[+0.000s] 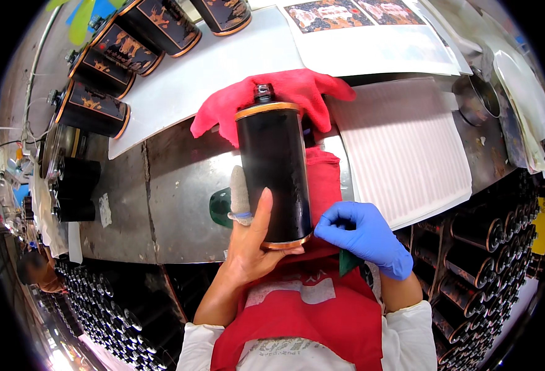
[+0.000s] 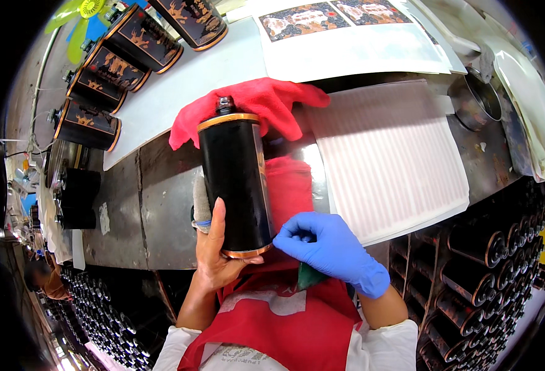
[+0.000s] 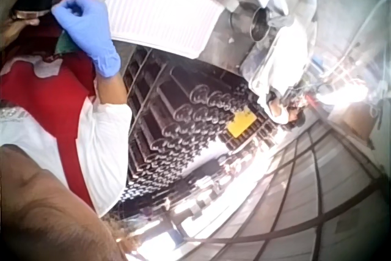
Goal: The person applies decorative stickers to cylindrical black containers, smooths them with a green tool, and attaches copper-colored bands to the top and bottom rims. The finished containers are placed on a nearby shelf.
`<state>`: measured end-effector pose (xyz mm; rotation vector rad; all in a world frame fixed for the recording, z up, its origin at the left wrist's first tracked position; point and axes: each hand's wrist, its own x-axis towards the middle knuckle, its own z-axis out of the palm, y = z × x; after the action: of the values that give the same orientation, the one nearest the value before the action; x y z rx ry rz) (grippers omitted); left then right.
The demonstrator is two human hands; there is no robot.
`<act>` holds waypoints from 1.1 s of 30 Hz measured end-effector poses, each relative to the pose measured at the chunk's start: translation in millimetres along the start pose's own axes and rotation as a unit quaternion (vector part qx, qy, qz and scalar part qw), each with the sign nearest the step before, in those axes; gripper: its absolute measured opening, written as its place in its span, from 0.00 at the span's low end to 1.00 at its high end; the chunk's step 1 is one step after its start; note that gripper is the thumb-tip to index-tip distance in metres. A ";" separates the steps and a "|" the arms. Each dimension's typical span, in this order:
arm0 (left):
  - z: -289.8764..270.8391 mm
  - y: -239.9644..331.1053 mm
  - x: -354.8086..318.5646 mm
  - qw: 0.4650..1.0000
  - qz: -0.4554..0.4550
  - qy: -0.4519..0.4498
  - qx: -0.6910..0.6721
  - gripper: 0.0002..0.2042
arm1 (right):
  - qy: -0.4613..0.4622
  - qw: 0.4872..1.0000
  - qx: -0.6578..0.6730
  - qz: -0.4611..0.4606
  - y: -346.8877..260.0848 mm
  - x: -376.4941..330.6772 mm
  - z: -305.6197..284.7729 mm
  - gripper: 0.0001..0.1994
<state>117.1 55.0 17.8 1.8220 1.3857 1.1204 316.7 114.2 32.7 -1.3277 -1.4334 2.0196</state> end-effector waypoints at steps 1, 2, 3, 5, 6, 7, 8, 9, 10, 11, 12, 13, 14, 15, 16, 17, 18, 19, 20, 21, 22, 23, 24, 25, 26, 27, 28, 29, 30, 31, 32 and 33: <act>-1.0 -5.1 -2.4 1.000 0.002 -0.010 -0.023 0.45 | 0.000 1.000 0.004 0.006 2.1 0.6 0.0 0.07; -3.2 -7.6 -3.9 0.999 0.004 -0.020 -0.045 0.45 | -0.009 1.000 0.006 0.002 4.2 2.0 0.4 0.07; -6.5 -6.5 -4.3 0.998 -0.005 -0.025 -0.064 0.44 | -0.018 1.000 0.008 -0.002 6.5 3.4 1.0 0.08; -10.8 -3.8 -3.9 0.992 -0.041 -0.034 -0.117 0.40 | -0.028 0.999 0.016 -0.002 9.0 6.0 0.1 0.08; -12.0 -2.2 -4.3 0.986 -0.068 -0.037 -0.150 0.37 | -0.030 0.999 0.022 0.001 9.4 7.3 -0.7 0.08; -14.0 0.2 -5.9 0.978 -0.095 -0.035 -0.182 0.35 | -0.034 0.999 0.027 0.003 9.3 8.3 -0.2 0.08; -10.2 5.1 -6.7 0.968 -0.129 -0.016 -0.213 0.35 | -0.039 0.999 0.034 0.009 9.0 8.8 0.3 0.08; -7.7 8.2 -6.0 0.966 -0.134 -0.004 -0.219 0.34 | -0.043 0.998 0.041 0.014 8.5 8.9 0.7 0.08; -4.8 11.1 -4.7 0.964 -0.139 0.008 -0.226 0.34 | -0.045 0.998 0.048 0.020 7.8 8.6 0.5 0.08; -3.1 12.2 -1.7 0.971 -0.115 0.015 -0.209 0.34 | -0.045 0.998 0.042 0.018 7.1 8.7 1.0 0.08; -1.1 14.1 0.7 0.977 -0.092 0.021 -0.191 0.34 | -0.046 0.998 0.036 0.015 6.3 9.0 2.1 0.08; 2.5 20.0 3.5 0.971 -0.113 0.033 -0.210 0.34 | -0.046 0.998 0.028 0.012 5.4 9.0 1.8 0.08; 6.2 27.4 6.4 0.963 -0.134 0.044 -0.229 0.35 | -0.049 0.998 0.027 0.009 6.0 8.8 1.3 0.08; 8.1 31.4 8.0 0.955 -0.155 0.055 -0.247 0.36 | -0.051 0.998 0.025 0.006 7.8 9.0 0.9 0.08; 8.1 30.3 9.9 0.982 -0.113 0.049 -0.141 0.37 | -0.052 0.998 0.024 0.003 8.8 8.8 -0.2 0.09; 7.9 27.2 11.8 0.996 -0.068 0.043 -0.033 0.39 | -0.030 0.998 0.058 0.001 9.2 8.6 -2.2 0.09; 8.3 27.6 13.7 0.998 -0.043 0.036 0.018 0.41 | -0.009 0.996 0.092 0.000 10.0 8.5 -5.5 0.09; 9.7 26.5 16.2 0.997 -0.015 0.031 0.067 0.43 | 0.017 0.992 0.125 -0.002 13.4 9.1 -10.6 0.09; 10.1 28.5 16.9 0.998 -0.010 0.028 0.060 0.46 | 0.045 0.972 0.229 0.005 27.1 11.8 -20.9 0.09; 10.0 30.8 17.4 0.998 -0.005 0.025 0.053 0.48 | 0.028 0.933 0.358 0.004 40.5 9.0 -32.5 0.11; 9.8 32.0 17.0 0.999 -0.015 0.020 0.047 0.49 | 0.066 0.937 0.344 -0.009 40.2 3.4 -33.4 0.12; 9.0 33.9 16.2 0.999 -0.025 0.015 0.042 0.50 | 0.105 0.938 0.329 -0.022 38.2 -4.0 -32.3 0.15; 8.2 34.8 15.0 0.999 -0.035 0.009 0.037 0.51 | 0.135 0.944 0.298 -0.047 37.5 -10.3 -29.4 0.16; 7.4 33.9 13.4 0.997 -0.046 0.005 0.069 0.51 | 0.169 0.946 0.266 -0.070 36.1 -19.5 -24.4 0.17; 7.9 30.2 10.9 0.993 -0.057 0.000 0.104 0.51 | 0.200 0.946 0.236 -0.093 34.4 -27.9 -17.9 0.19; 8.0 28.0 9.4 0.988 -0.069 -0.005 0.139 0.51 | 0.233 0.938 0.224 -0.125 25.9 -33.0 3.2 0.19; 8.8 29.0 11.7 0.983 -0.040 -0.010 0.179 0.50 | 0.220 0.952 0.106 -0.186 17.9 -39.6 18.0 0.18; 8.0 33.7 15.2 0.975 -0.012 -0.015 0.222 0.50 | 0.200 0.949 -0.013 -0.241 12.8 -44.7 30.1 0.17; 7.8 37.8 19.0 0.964 0.016 -0.020 0.263 0.50 | 0.192 0.953 -0.022 -0.232 12.0 -46.6 41.5 0.17; 6.3 39.4 20.5 0.955 0.026 -0.040 0.292 0.49 | 0.176 0.958 -0.033 -0.224 11.8 -46.2 49.1 0.16; 5.0 40.7 22.4 0.945 0.035 -0.061 0.319 0.48 | 0.184 0.960 -0.042 -0.206 17.6 -42.5 44.2 0.16; 3.6 42.4 24.1 0.934 0.044 -0.081 0.346 0.48 | 0.191 0.961 -0.022 -0.200 29.9 -36.7 36.2 0.15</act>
<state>142.6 66.0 58.1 2.4111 1.7475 0.5143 312.6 55.0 27.0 -1.2378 -1.4272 1.3944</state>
